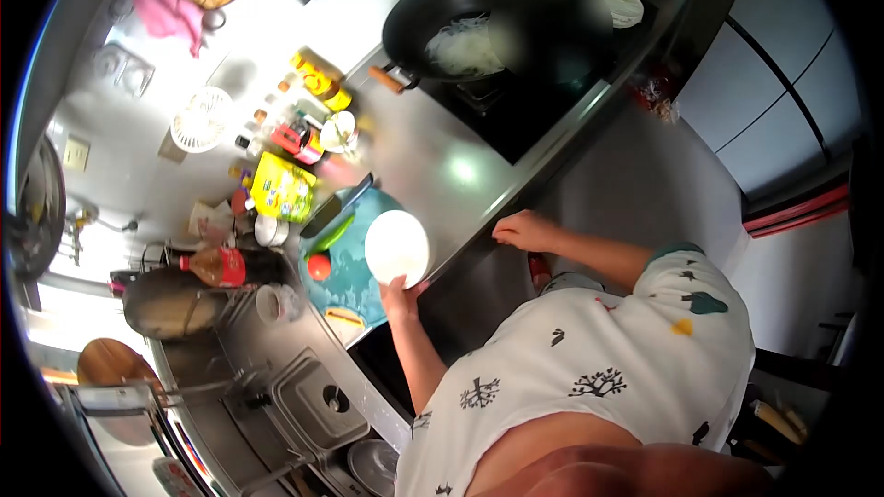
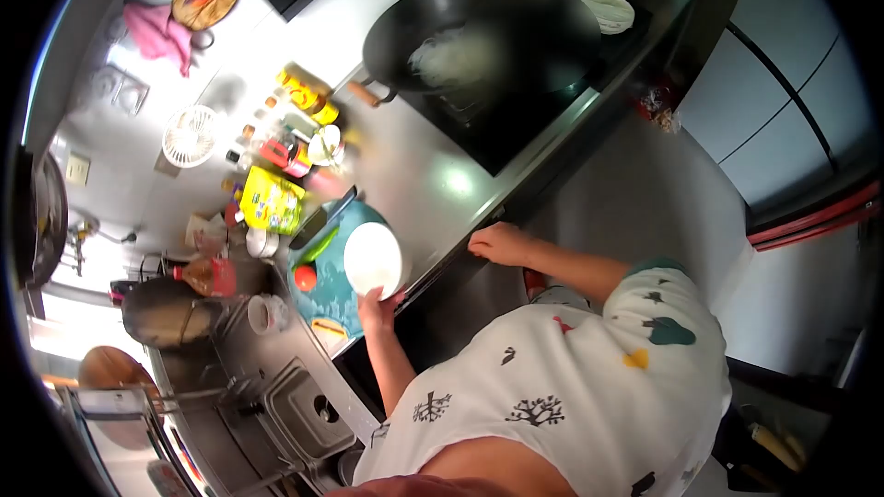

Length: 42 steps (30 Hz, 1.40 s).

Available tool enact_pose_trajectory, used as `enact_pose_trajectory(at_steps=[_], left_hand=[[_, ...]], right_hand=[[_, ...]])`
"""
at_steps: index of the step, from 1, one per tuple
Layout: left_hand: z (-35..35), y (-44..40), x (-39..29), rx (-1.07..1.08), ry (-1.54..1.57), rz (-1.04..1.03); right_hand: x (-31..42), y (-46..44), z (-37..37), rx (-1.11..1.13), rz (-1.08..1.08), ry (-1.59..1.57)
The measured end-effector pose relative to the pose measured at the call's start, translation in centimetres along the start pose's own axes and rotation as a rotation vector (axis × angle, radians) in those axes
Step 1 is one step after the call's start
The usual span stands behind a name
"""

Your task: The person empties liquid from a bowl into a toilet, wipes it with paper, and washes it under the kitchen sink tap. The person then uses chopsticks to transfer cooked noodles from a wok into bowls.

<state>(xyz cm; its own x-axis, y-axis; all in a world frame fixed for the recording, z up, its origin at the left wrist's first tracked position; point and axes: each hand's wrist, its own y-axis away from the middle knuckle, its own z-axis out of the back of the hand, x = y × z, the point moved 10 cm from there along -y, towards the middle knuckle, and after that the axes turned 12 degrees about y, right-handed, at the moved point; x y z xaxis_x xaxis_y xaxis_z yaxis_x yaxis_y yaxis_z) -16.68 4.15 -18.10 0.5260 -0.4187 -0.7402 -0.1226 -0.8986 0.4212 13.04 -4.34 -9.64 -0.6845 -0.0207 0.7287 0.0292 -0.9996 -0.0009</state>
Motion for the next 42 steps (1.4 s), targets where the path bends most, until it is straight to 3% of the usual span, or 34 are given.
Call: enact_pose_trajectory(at_steps=[1,3,5,6,8,13,15,16,19,25,28,31,32,33,34,35,36,37,39,40,42], left_hand=[[-4.5,-0.7,-0.4,0.025,-0.046,-0.018],[-11.1,-3.0,0.2,0.271,-0.079,-0.018],[-14.5,-4.8,0.8,0.254,-0.150,-0.022],[-14.3,-5.9,1.5,0.133,-0.160,-0.048],[-14.8,-8.0,3.0,0.123,-0.286,-0.026],[-16.6,-11.1,5.4,0.158,-0.261,0.060],[-15.8,-12.0,6.5,0.113,-0.275,0.144],[-14.9,-13.5,7.8,0.191,-0.313,0.159],[-14.6,-10.3,3.1,0.107,-0.370,0.022],[-2.3,0.7,-13.5,-0.333,-0.667,-0.537],[9.2,10.0,-18.7,-0.653,-0.359,-0.514],[15.6,19.7,-22.3,-0.495,-0.423,-0.605],[17.7,21.7,-22.0,-0.361,-0.437,-0.564],[20.6,24.1,-21.3,-0.418,-0.346,-0.588],[24.2,25.7,-20.4,-0.503,-0.776,-0.744],[27.6,28.4,-18.7,-0.966,-1.230,-0.477],[28.4,31.6,-18.4,-1.228,-1.463,-0.329],[30.5,34.0,-17.8,-1.278,-1.247,-0.511],[35.6,38.4,-14.9,-1.335,-0.676,-0.602],[36.1,40.1,-14.0,-1.401,-0.883,-0.568],[36.0,42.5,-13.6,-1.468,-0.846,-0.560]], right_hand=[[-1.6,-0.1,1.9,0.025,-0.058,-0.029],[-5.1,0.7,5.3,-0.061,-0.134,-0.095],[-7.4,0.9,7.3,-0.090,-0.188,-0.120],[-8.5,1.4,8.3,-0.059,-0.272,-0.114],[-10.5,2.2,9.6,-0.187,-0.284,-0.223],[-6.5,0.1,11.4,-0.256,-0.154,-0.199],[-4.1,-1.6,10.2,-0.195,-0.033,-0.211],[-2.3,-2.6,9.7,-0.119,-0.025,-0.207],[1.9,-5.4,6.5,0.057,0.062,-0.237],[18.5,-9.7,0.8,0.356,0.390,-0.180],[30.1,-9.0,-3.7,0.502,0.685,-0.364],[39.8,-7.0,-12.3,0.933,0.776,-0.705],[42.7,-5.6,-16.4,1.210,0.706,-0.782],[45.2,-4.0,-20.5,1.481,0.613,-0.842],[47.1,-3.0,-26.0,1.562,0.547,-0.726],[47.9,-2.2,-32.2,1.631,0.475,-0.609],[49.3,-3.7,-36.7,1.170,1.023,-0.382],[50.9,-3.5,-38.8,0.616,1.473,-0.145],[56.1,-3.4,-39.2,1.062,0.908,-0.195],[61.1,-2.9,-35.7,0.763,1.236,-0.366],[69.1,-3.1,-30.3,0.433,1.458,-0.427]])
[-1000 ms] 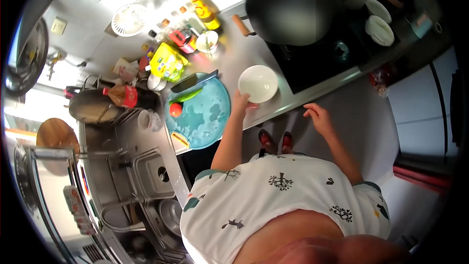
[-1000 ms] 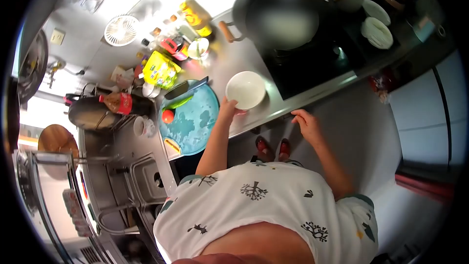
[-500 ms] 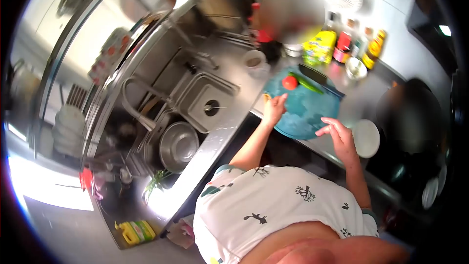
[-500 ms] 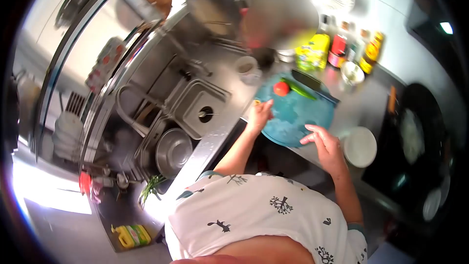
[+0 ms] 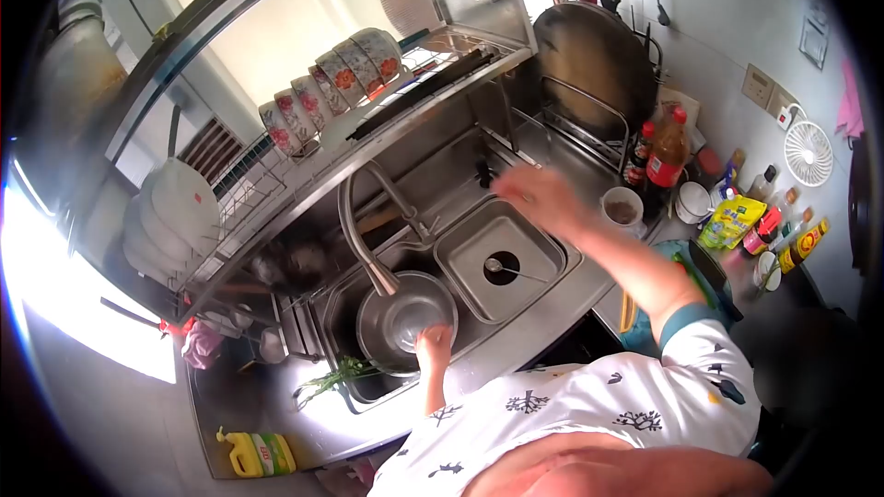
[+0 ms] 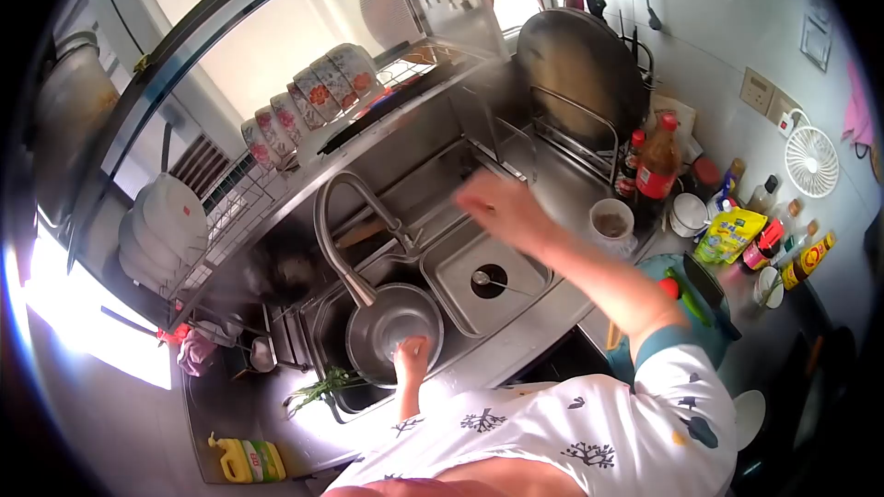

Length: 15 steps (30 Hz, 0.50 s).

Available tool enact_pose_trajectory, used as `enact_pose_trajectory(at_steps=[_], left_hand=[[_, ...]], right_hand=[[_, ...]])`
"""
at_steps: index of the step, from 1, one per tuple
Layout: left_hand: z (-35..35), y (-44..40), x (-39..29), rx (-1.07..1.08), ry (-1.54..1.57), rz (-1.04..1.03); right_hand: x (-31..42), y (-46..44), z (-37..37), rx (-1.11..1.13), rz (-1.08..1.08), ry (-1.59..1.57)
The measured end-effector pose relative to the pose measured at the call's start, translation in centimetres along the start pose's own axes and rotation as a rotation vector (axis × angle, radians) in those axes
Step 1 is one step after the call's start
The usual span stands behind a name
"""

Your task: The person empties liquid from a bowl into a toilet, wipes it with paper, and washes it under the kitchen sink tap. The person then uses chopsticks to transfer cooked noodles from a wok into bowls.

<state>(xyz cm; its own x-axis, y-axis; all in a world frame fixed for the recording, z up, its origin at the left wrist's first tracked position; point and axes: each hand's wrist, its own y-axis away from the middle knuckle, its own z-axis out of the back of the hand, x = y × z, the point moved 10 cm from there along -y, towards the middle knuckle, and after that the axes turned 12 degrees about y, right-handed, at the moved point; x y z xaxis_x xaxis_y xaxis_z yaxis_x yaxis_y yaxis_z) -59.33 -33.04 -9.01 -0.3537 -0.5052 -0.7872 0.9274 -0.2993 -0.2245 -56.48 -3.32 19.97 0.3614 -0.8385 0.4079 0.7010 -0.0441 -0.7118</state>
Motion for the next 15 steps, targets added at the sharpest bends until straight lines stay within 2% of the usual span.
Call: enact_pose_trajectory(at_steps=[2,3,4,6,9,10,15], left_hand=[[0.6,-0.4,0.9,-0.052,0.160,0.055],[0.5,-0.8,1.0,-0.077,0.186,0.049],[0.1,-1.2,1.2,-0.089,0.204,0.067],[-0.6,-2.4,1.2,-0.121,0.240,0.100],[-1.8,-4.2,-1.1,-0.102,0.346,0.061],[-2.4,-4.3,-1.0,-0.076,0.394,0.150],[-4.1,-5.0,-0.2,0.011,0.362,0.151]], right_hand=[[1.2,-7.4,2.9,-0.137,0.196,0.200],[1.6,-10.6,3.6,-0.165,0.218,0.306],[1.1,-13.6,2.8,-0.102,0.234,0.389],[-1.0,-18.0,-1.0,0.167,0.296,0.472],[-3.4,-20.3,-5.1,0.438,0.271,0.506],[-3.3,-20.5,-5.1,0.401,0.277,0.520],[-1.3,-21.3,-5.9,0.582,0.288,0.688]])
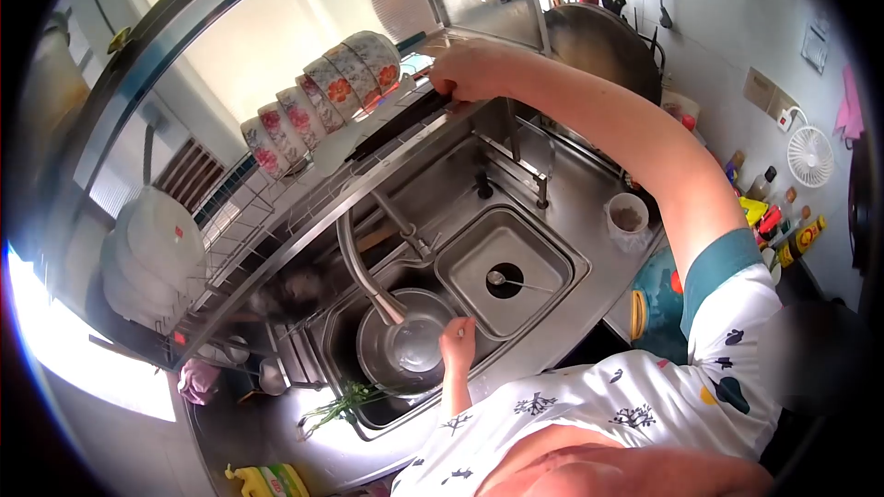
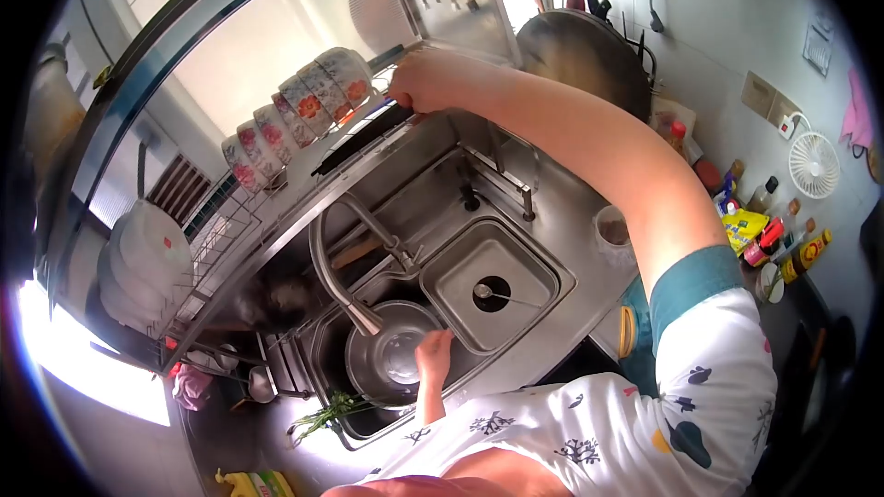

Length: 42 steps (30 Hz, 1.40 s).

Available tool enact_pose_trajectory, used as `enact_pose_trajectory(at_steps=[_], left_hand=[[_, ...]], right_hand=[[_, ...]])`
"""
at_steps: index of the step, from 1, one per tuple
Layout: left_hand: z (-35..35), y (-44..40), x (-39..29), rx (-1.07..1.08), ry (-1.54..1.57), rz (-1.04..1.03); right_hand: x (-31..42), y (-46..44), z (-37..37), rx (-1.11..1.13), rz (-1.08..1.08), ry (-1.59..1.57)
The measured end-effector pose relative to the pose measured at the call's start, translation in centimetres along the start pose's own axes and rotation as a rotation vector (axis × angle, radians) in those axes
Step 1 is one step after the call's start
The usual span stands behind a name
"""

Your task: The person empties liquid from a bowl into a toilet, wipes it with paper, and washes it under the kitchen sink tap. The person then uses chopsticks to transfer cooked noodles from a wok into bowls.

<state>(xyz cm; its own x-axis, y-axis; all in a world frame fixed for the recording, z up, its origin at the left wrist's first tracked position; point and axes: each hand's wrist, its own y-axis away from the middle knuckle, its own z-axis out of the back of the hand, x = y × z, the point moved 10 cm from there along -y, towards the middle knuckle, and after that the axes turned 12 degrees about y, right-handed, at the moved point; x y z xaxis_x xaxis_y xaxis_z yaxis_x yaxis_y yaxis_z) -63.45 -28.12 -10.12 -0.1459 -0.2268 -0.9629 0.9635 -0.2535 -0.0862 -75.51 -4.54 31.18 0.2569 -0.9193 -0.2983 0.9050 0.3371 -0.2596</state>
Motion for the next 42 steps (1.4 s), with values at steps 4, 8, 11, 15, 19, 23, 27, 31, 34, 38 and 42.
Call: enact_pose_trajectory(at_steps=[4,8,11,15,19,23,27,31,34,38,42], left_hand=[[-1.1,-0.5,-0.1,0.090,0.055,0.006],[-3.6,-1.0,0.7,0.203,0.142,0.036],[-6.0,-1.4,0.0,0.278,0.208,0.011],[-8.9,-0.3,-4.5,0.363,0.247,0.014],[-12.4,3.3,-11.5,0.571,0.408,-0.051],[-18.6,9.7,-18.6,0.972,0.980,-0.072],[-26.4,20.9,-20.1,1.491,1.026,0.248],[-31.7,34.4,-23.1,1.588,1.248,0.812],[-33.8,46.9,-24.8,1.823,1.040,0.878],[-34.4,57.6,-25.5,1.931,1.038,1.203],[-34.4,60.9,-27.7,2.194,0.921,0.705]], right_hand=[[0.6,-0.8,-1.0,0.156,0.036,0.159],[0.2,-3.0,-3.6,0.182,0.195,0.160],[0.0,-3.2,-3.6,0.178,0.159,0.283],[1.2,1.0,2.3,-0.185,0.063,0.433],[3.8,19.1,8.1,-0.804,-0.066,0.089],[13.7,35.7,-8.8,0.115,-0.274,-0.419],[20.3,53.7,-8.0,0.106,-0.788,-1.300],[23.5,71.5,-0.2,-0.294,-1.288,-0.950],[28.9,74.3,9.8,-0.680,-1.060,-0.667],[32.9,81.0,15.1,-0.757,-1.250,-0.328],[34.5,89.3,22.6,-0.803,-1.285,0.167]])
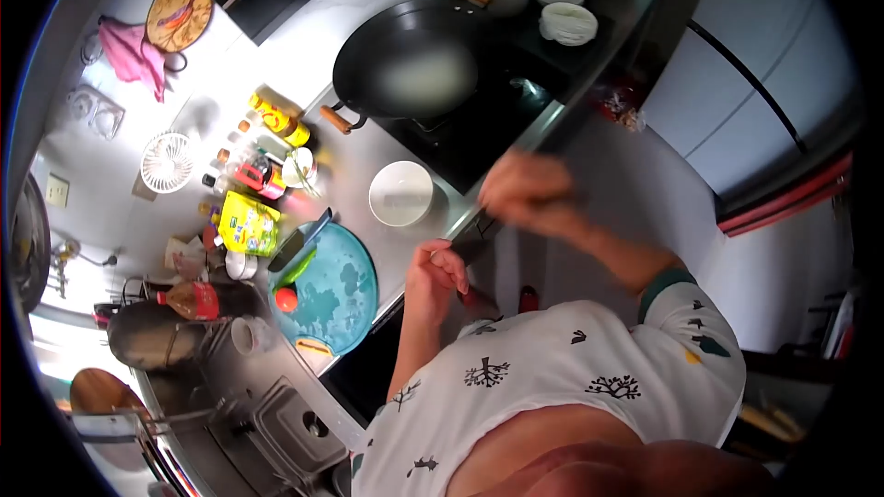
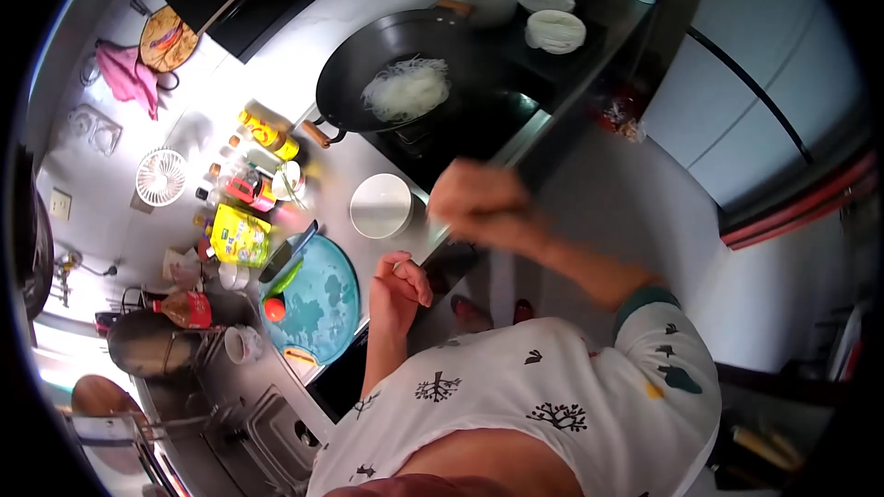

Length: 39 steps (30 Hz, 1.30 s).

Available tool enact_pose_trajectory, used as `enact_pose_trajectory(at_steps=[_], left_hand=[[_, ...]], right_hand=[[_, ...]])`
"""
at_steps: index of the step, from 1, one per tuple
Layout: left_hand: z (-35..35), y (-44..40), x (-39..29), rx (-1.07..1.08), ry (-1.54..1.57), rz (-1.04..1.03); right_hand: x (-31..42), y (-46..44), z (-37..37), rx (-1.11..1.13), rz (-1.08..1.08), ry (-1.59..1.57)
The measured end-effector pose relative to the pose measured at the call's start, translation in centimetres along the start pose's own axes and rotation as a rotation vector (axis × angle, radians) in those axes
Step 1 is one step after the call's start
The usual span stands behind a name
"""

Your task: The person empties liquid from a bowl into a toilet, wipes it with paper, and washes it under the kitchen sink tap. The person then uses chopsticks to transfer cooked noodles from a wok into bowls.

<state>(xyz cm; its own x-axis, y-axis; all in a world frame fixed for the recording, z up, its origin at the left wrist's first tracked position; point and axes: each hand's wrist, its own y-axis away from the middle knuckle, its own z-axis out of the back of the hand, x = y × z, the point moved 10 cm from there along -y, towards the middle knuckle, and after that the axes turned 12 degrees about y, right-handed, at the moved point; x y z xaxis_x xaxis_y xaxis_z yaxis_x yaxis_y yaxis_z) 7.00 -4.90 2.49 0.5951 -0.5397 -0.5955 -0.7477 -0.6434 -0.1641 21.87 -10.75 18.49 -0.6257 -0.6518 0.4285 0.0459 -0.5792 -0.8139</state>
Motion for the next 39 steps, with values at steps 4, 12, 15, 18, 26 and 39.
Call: enact_pose_trajectory(at_steps=[4,12,15,18,26,39], left_hand=[[5.3,-0.5,-0.9,-0.251,-0.206,0.056],[14.4,-1.1,-7.5,-0.613,-0.310,-0.247],[15.9,-2.1,-9.2,-0.670,-0.296,-0.296],[16.7,-3.9,-10.3,-0.689,-0.299,-0.315],[17.1,-6.8,-10.5,-0.736,-0.312,-0.375],[12.6,-3.6,-1.8,-1.041,-0.278,-0.542]], right_hand=[[-9.5,-6.7,5.7,-0.026,-0.167,0.280],[-30.0,-9.5,-3.3,0.593,-0.404,0.281],[-35.1,-10.2,-4.9,0.624,-0.430,0.314],[-38.6,-12.0,-3.4,0.488,-0.443,0.363],[-40.1,-13.9,-6.6,0.588,-0.496,0.236],[-34.3,-11.4,-5.8,1.038,-0.236,-0.236]])
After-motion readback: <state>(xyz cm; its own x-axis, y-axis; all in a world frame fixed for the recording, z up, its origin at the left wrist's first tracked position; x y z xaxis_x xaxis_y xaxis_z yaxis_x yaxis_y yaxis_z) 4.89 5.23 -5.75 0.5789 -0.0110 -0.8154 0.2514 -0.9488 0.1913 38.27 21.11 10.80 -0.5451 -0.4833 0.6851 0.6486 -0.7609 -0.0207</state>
